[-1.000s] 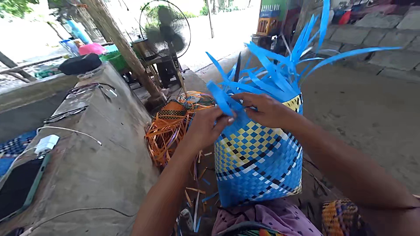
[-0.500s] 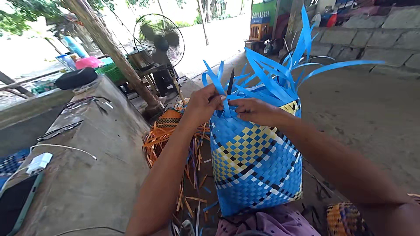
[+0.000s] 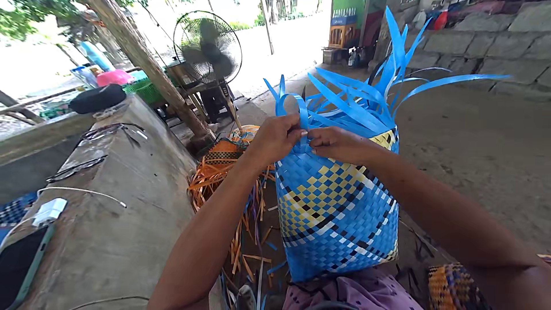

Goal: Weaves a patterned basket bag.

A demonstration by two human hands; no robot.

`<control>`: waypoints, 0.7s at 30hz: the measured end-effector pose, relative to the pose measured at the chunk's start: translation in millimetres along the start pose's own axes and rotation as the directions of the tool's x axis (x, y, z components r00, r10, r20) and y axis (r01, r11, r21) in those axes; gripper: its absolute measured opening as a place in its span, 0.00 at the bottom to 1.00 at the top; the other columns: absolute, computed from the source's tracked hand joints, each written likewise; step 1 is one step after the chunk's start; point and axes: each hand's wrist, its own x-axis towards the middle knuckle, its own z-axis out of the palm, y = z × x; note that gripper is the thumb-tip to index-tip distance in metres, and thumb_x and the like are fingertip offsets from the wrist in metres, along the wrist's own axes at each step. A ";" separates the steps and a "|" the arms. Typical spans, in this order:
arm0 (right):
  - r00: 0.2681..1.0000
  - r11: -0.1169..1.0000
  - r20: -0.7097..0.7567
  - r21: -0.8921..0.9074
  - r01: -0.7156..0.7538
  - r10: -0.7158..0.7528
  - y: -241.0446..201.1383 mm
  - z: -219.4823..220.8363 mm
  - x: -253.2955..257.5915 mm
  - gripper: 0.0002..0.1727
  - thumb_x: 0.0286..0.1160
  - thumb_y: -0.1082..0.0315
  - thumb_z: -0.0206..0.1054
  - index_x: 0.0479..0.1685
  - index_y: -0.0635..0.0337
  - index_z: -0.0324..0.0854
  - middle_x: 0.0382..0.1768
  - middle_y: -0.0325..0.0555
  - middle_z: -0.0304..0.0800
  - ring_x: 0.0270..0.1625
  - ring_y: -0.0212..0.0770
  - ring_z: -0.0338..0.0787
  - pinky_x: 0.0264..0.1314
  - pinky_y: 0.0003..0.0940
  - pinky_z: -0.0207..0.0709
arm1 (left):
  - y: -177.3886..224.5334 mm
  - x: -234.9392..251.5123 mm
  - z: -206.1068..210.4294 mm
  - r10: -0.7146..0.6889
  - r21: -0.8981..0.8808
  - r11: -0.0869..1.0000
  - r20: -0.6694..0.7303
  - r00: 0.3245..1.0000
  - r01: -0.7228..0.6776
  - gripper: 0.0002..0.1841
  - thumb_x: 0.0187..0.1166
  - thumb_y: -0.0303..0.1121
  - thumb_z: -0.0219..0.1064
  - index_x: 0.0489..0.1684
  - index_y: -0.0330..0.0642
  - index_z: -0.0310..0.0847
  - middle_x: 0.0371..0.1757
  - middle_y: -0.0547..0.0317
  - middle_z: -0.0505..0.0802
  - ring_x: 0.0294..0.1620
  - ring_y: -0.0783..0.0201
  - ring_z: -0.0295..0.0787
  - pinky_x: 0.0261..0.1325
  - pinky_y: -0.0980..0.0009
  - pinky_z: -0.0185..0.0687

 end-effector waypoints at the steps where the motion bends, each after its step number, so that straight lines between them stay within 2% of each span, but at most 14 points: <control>1: 1.000 1.000 -0.004 0.006 0.005 -0.005 0.8 0.6 0.2 0.19 0.81 0.79 0.58 0.71 0.65 0.76 0.28 0.39 0.83 0.28 0.26 0.76 0.31 0.22 0.71 | 0.2 -1.0 -0.5 0.012 -0.014 1.000 0.007 1.000 -0.011 0.07 0.84 0.31 0.66 0.41 0.36 0.85 0.34 0.56 0.91 0.33 0.68 0.89 0.43 0.68 0.86; 4: 1.000 1.000 -0.001 -0.017 0.002 -0.002 -2.2 1.0 0.5 0.20 0.83 0.79 0.57 0.72 0.66 0.75 0.30 0.40 0.84 0.29 0.26 0.76 0.32 0.22 0.71 | 7.7 -2.2 -4.9 0.028 0.000 1.000 0.007 1.000 -0.028 0.07 0.84 0.31 0.67 0.39 0.37 0.84 0.31 0.59 0.89 0.32 0.70 0.86 0.41 0.71 0.82; 6: 0.998 0.998 -0.031 -0.024 0.060 -0.060 5.9 2.9 3.1 0.15 0.79 0.80 0.58 0.63 0.68 0.80 0.26 0.41 0.84 0.25 0.27 0.76 0.28 0.24 0.70 | 10.0 -0.6 -4.6 0.027 0.030 0.999 -0.021 0.999 -0.027 0.07 0.84 0.31 0.66 0.38 0.37 0.84 0.29 0.58 0.88 0.29 0.69 0.85 0.38 0.70 0.82; 9: 0.996 0.997 -0.053 -0.023 0.068 -0.069 8.4 5.3 3.6 0.11 0.78 0.80 0.59 0.53 0.68 0.82 0.23 0.40 0.82 0.23 0.27 0.75 0.26 0.24 0.68 | 10.6 1.4 -4.8 0.026 0.065 0.998 0.005 1.000 -0.026 0.07 0.84 0.31 0.66 0.39 0.37 0.85 0.30 0.57 0.90 0.30 0.67 0.87 0.40 0.67 0.83; 11: 0.997 0.998 -0.057 -0.011 0.056 -0.056 6.2 5.8 2.4 0.08 0.79 0.80 0.61 0.50 0.66 0.82 0.28 0.41 0.87 0.28 0.27 0.81 0.31 0.24 0.74 | 9.7 2.7 -3.7 0.084 0.103 0.990 0.100 0.991 -0.094 0.07 0.80 0.29 0.69 0.36 0.34 0.87 0.37 0.51 0.90 0.38 0.59 0.88 0.47 0.59 0.83; 13: 0.996 0.997 -0.066 0.025 0.070 -0.068 11.4 5.5 2.9 0.09 0.78 0.80 0.62 0.51 0.65 0.83 0.32 0.42 0.91 0.32 0.27 0.86 0.35 0.25 0.79 | 9.2 3.5 -2.8 0.093 0.140 0.982 0.222 0.971 -0.126 0.07 0.79 0.30 0.71 0.39 0.34 0.91 0.50 0.46 0.88 0.51 0.53 0.87 0.56 0.53 0.83; 15: 0.993 0.995 -0.078 0.041 0.089 -0.086 14.0 5.1 3.4 0.09 0.78 0.80 0.62 0.51 0.65 0.83 0.31 0.41 0.91 0.31 0.26 0.87 0.35 0.24 0.80 | 8.7 1.4 -3.1 0.108 0.136 0.981 0.209 0.972 -0.138 0.09 0.80 0.34 0.71 0.41 0.36 0.90 0.56 0.46 0.85 0.53 0.53 0.85 0.56 0.54 0.83; 16: 0.992 0.995 -0.086 0.042 0.091 -0.087 14.3 5.0 4.3 0.09 0.75 0.80 0.62 0.47 0.64 0.83 0.28 0.40 0.89 0.29 0.25 0.85 0.32 0.24 0.78 | 7.9 -0.2 -1.8 0.132 0.129 0.980 0.155 0.979 -0.153 0.10 0.80 0.36 0.71 0.40 0.38 0.88 0.55 0.47 0.84 0.49 0.55 0.86 0.51 0.57 0.85; 18: 0.997 0.996 -0.034 0.048 0.076 -0.074 11.5 1.4 5.8 0.09 0.71 0.80 0.61 0.46 0.63 0.82 0.29 0.36 0.86 0.32 0.22 0.82 0.36 0.22 0.76 | 7.4 -4.1 3.9 0.152 0.122 0.980 0.058 0.987 -0.158 0.10 0.81 0.36 0.70 0.40 0.37 0.85 0.48 0.49 0.83 0.42 0.58 0.84 0.45 0.59 0.83; 21: 0.997 0.993 0.031 0.091 0.070 -0.073 10.1 -2.0 8.1 0.13 0.71 0.81 0.62 0.52 0.64 0.84 0.39 0.39 0.91 0.40 0.22 0.88 0.46 0.21 0.82 | 9.2 -16.9 16.0 0.108 0.157 0.981 0.065 0.992 -0.117 0.06 0.78 0.29 0.72 0.42 0.35 0.90 0.43 0.48 0.88 0.44 0.52 0.88 0.49 0.50 0.85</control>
